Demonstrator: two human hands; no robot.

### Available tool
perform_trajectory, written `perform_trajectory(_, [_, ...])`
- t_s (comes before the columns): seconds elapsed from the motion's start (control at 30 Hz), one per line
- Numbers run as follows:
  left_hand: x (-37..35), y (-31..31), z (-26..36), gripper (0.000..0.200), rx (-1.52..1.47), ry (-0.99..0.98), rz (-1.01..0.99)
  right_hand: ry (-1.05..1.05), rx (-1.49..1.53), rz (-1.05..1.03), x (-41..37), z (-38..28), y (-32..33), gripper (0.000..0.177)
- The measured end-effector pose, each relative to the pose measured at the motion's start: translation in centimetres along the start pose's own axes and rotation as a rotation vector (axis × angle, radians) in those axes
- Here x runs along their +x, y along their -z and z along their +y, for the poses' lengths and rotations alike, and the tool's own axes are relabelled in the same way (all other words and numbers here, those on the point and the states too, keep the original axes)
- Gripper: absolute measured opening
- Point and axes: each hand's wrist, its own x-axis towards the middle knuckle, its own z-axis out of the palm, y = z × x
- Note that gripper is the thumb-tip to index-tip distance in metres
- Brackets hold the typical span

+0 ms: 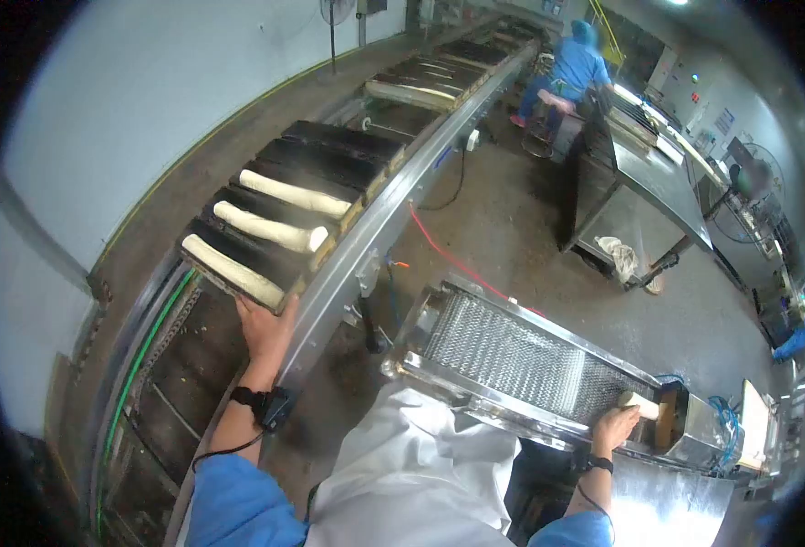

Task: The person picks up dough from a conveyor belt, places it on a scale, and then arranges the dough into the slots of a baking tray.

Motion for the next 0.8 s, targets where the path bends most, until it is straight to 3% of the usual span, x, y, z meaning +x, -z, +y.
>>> perform_trajectory(0.07, [0.0,0.2,0.6,0.106,0.008,-0.002,0.013,0.01,0.052,-0.026,0.6,-0.1,-0.1,0.055])
perform_trajectory(0.13, [-0.3,0.4,1.1,0.105,0.066,0.138,-0.03,0.191,-0.076,-0.048,1.3,-0.3,0.0,0.057])
perform_trajectory(0.23, [-0.3,1.5,2.0,0.107,0.01,0.126,-0.082,0.357,-0.053,0.01,2.5,-0.7,-1.1,0.057])
perform_trajectory(0.3, [-0.5,1.0,1.5,0.107,0.024,0.124,-0.038,0.537,-0.041,-0.23,3.1,-0.9,-1.8,0.047])
perform_trajectory(0.33, [-0.5,0.8,1.2,0.108,0.036,0.117,-0.002,0.678,-0.04,-0.215,3.0,-1.5,-1.2,0.041])
perform_trajectory(0.43, [-0.5,0.8,0.8,0.108,-0.021,0.097,0.006,0.745,0.05,-0.237,2.2,-2.3,2.0,0.039])
perform_trajectory(0.47, [-0.5,0.6,0.7,0.108,-0.027,0.099,0.006,0.746,0.047,-0.231,2.1,-2.5,3.0,0.039])
perform_trajectory(0.57, [-0.5,0.5,0.2,0.107,0.014,0.088,0.034,0.454,-0.258,-0.322,1.9,-3.5,5.5,0.033])
perform_trajectory(0.63, [-0.4,0.7,0.2,0.106,-0.05,0.052,0.02,0.459,-0.308,-0.271,2.9,-4.1,4.4,0.037])
perform_trajectory(0.7, [-0.3,0.4,-0.2,0.105,-0.022,0.019,0.045,0.372,-0.09,-0.365,4.3,-6.9,5.0,0.038])
perform_trajectory(0.77, [-0.4,0.1,-0.5,0.105,0.009,-0.016,0.067,0.418,0.304,-0.185,7.3,-8.4,6.3,0.031])
perform_trajectory(0.8, [-0.3,0.0,-0.7,0.106,-0.008,-0.012,0.049,0.434,0.4,-0.249,10.1,-9.2,6.9,0.028])
